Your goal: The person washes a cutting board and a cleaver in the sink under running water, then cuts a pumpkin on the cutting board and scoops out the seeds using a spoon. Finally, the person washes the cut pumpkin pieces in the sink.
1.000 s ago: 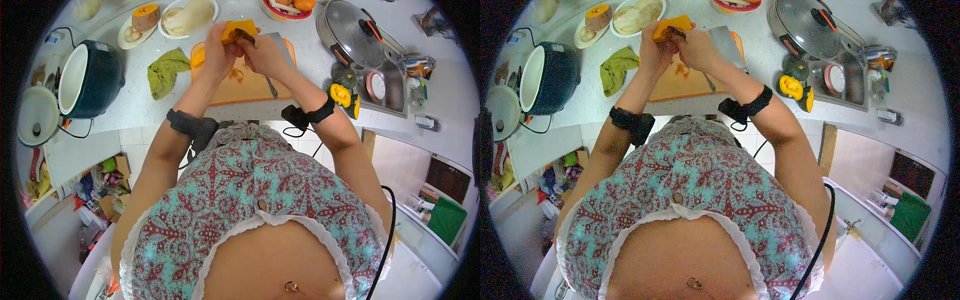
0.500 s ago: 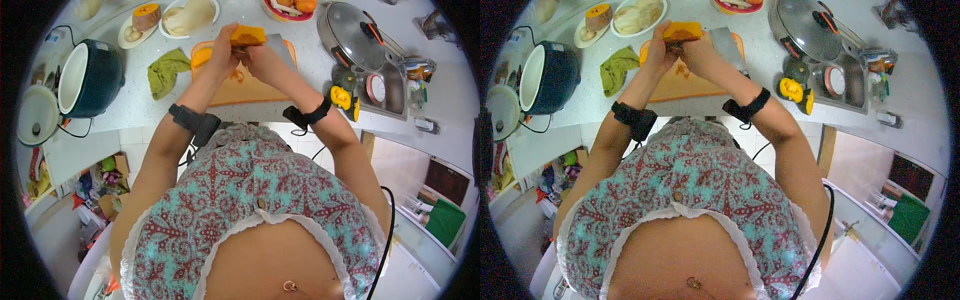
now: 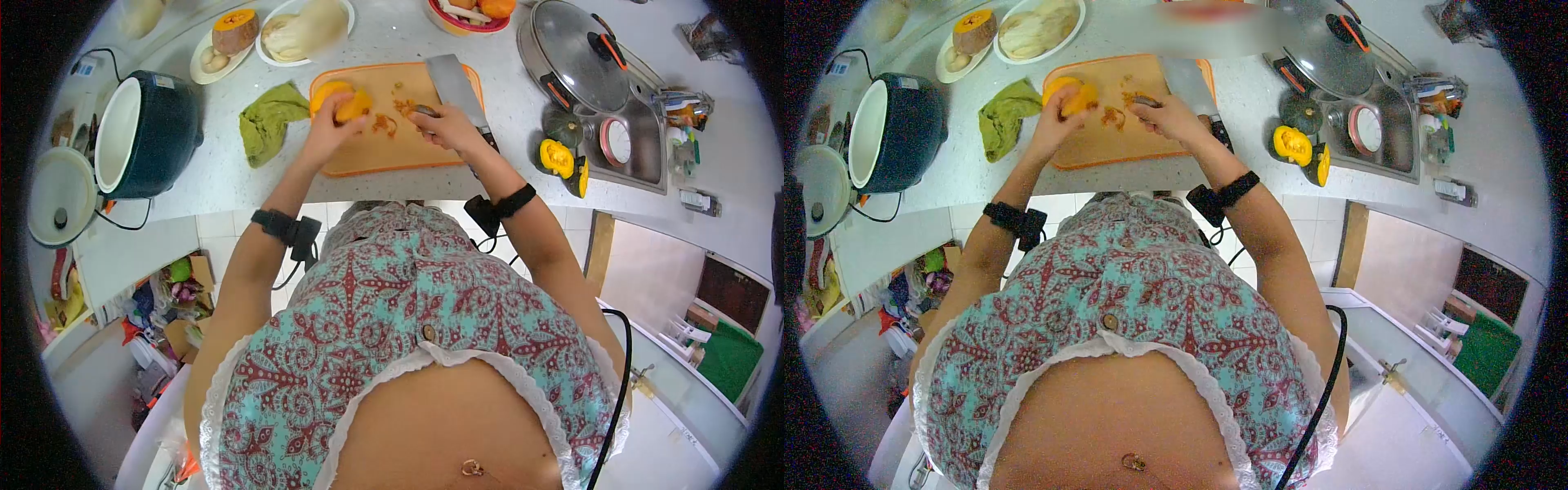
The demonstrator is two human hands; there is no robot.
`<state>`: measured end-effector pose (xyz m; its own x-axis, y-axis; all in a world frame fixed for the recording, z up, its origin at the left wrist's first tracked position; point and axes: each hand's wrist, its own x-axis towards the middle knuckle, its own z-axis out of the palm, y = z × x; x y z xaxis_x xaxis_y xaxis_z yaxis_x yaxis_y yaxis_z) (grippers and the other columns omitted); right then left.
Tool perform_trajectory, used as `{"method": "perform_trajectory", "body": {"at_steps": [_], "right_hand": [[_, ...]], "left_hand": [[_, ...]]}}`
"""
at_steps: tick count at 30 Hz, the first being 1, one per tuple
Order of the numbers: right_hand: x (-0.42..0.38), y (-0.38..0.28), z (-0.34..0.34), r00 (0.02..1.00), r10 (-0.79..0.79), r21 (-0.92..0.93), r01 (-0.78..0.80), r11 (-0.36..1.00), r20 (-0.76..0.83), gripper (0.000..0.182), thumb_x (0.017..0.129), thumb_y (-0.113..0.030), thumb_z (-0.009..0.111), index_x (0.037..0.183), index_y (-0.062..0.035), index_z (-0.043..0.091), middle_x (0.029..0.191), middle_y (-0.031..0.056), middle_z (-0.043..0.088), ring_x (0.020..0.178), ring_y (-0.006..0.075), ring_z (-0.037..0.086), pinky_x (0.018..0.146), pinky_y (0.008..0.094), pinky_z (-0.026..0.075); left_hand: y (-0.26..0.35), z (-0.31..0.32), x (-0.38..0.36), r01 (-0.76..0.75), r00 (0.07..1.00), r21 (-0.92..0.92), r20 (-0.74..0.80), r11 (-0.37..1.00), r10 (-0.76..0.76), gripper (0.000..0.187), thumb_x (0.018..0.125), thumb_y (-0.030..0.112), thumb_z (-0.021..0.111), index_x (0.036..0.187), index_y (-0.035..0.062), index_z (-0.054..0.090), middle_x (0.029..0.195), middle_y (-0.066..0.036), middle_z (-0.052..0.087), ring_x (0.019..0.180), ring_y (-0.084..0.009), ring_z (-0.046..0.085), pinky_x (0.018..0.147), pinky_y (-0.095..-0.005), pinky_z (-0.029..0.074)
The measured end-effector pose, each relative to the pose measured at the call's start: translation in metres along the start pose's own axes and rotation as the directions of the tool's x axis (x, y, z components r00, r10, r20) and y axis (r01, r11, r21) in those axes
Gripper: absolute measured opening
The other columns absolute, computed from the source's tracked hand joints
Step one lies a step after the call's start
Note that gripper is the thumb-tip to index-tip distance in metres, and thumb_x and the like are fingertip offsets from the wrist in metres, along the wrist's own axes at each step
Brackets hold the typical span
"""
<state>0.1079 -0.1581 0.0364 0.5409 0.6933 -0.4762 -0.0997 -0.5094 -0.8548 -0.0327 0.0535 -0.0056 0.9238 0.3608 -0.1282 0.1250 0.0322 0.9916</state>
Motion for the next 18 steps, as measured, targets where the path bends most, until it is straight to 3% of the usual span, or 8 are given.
{"method": "perform_trajectory", "body": {"at_steps": [1, 3, 5, 7, 9, 14, 17, 18], "right_hand": [[0.002, 0.001, 0.001, 0.998, 0.027, -0.094, -0.032, 0.995, -0.051, 0.04, 0.089, -0.042, 0.057, 0.073, -0.0053, 0.059, 0.056, 0.0001, 0.049, 0.044, 0.0075, 0.042, 0.039, 0.0226, 0.029], [0.009, 0.005, 0.0, 0.995, 0.07, -0.12, -0.079, 0.99, -0.073, 0.043, 0.089, -0.045, 0.056, 0.073, -0.0059, 0.06, 0.055, 0.0, 0.051, 0.044, 0.0092, 0.045, 0.04, 0.0242, 0.032], [0.013, 0.009, 0.0, 0.989, 0.111, -0.149, -0.124, 0.981, -0.093, 0.046, 0.089, -0.049, 0.055, 0.073, -0.0066, 0.061, 0.054, -0.0001, 0.052, 0.044, 0.0108, 0.047, 0.041, 0.0257, 0.035], [0.017, 0.009, 0.001, 0.98, 0.192, 0.024, -0.191, 0.981, -0.044, 0.048, 0.089, -0.052, 0.053, 0.076, -0.006, 0.062, 0.056, 0.0015, 0.054, 0.043, 0.0118, 0.048, 0.04, 0.027, 0.035], [0.022, 0.014, 0.003, 0.981, 0.194, 0.119, -0.191, 0.974, -0.012, 0.048, 0.089, -0.051, 0.053, 0.073, -0.0064, 0.06, 0.056, 0.0015, 0.053, 0.043, 0.0103, 0.046, 0.038, 0.0251, 0.033], [0.028, 0.031, 0.003, 0.997, 0.077, 0.154, -0.08, 0.985, 0.027, 0.036, 0.088, -0.041, 0.059, 0.074, -0.0069, 0.06, 0.059, 0.0011, 0.053, 0.045, 0.0085, 0.045, 0.039, 0.0239, 0.031], [0.022, 0.025, 0.005, 0.998, 0.011, -0.156, -0.021, 0.988, -0.062, 0.025, 0.085, -0.03, 0.064, 0.078, -0.0066, 0.06, 0.062, 0.0001, 0.054, 0.049, 0.0075, 0.047, 0.041, 0.023, 0.033], [0.025, 0.027, 0.005, 0.999, -0.014, -0.302, -0.001, 0.953, -0.045, 0.026, 0.084, -0.028, 0.064, 0.094, -0.0044, 0.059, 0.066, 0.0036, 0.058, 0.052, 0.0105, 0.052, 0.045, 0.0254, 0.039]], "left_hand": [[-0.006, -0.005, -0.005, 0.001, 1.0, 0.001, 0.0, 1.0, -0.001, 0.049, 0.082, 0.022, 0.069, 0.122, 0.0046, 0.046, 0.12, -0.01, 0.053, 0.11, -0.0193, 0.052, 0.094, -0.0348, 0.041], [-0.014, -0.013, -0.016, -0.177, 0.984, 0.455, 0.063, 0.873, 0.167, 0.068, 0.071, 0.021, 0.078, 0.127, 0.0045, 0.042, 0.122, -0.014, 0.052, 0.117, -0.0284, 0.049, 0.099, -0.0361, 0.04], [-0.011, -0.017, -0.023, -0.221, 0.975, 0.565, 0.107, 0.795, 0.195, 0.07, 0.07, 0.018, 0.078, 0.129, 0.0056, 0.042, 0.127, -0.015, 0.048, 0.119, -0.0311, 0.047, 0.101, -0.0383, 0.038], [-0.008, -0.019, -0.026, -0.259, 0.965, 0.662, 0.149, 0.703, 0.216, 0.073, 0.068, 0.015, 0.077, 0.131, 0.0068, 0.041, 0.133, -0.015, 0.044, 0.121, -0.0339, 0.045, 0.104, -0.0405, 0.036], [-0.002, -0.017, -0.026, -0.406, 0.895, 0.8, 0.25, 0.442, 0.371, 0.073, 0.062, 0.023, 0.08, 0.125, 0.0072, 0.047, 0.125, -0.016, 0.05, 0.119, -0.0348, 0.045, 0.102, -0.0422, 0.036], [0.024, 0.014, -0.019, -0.475, 0.834, 0.787, 0.261, 0.393, 0.486, 0.052, 0.071, 0.02, 0.072, 0.118, 0.0086, 0.055, 0.124, -0.013, 0.052, 0.118, -0.0333, 0.045, 0.101, -0.0425, 0.037], [0.041, 0.043, -0.004, -0.587, 0.775, 0.723, 0.371, 0.364, 0.512, 0.036, 0.077, 0.018, 0.066, 0.112, 0.0095, 0.06, 0.117, -0.009, 0.056, 0.114, -0.0316, 0.049, 0.098, -0.0412, 0.039], [0.044, 0.048, 0.0, -0.655, 0.731, 0.667, 0.439, 0.356, 0.522, 0.03, 0.08, 0.017, 0.063, 0.109, 0.0098, 0.062, 0.113, -0.007, 0.059, 0.111, -0.0301, 0.05, 0.096, -0.0402, 0.04]]}}
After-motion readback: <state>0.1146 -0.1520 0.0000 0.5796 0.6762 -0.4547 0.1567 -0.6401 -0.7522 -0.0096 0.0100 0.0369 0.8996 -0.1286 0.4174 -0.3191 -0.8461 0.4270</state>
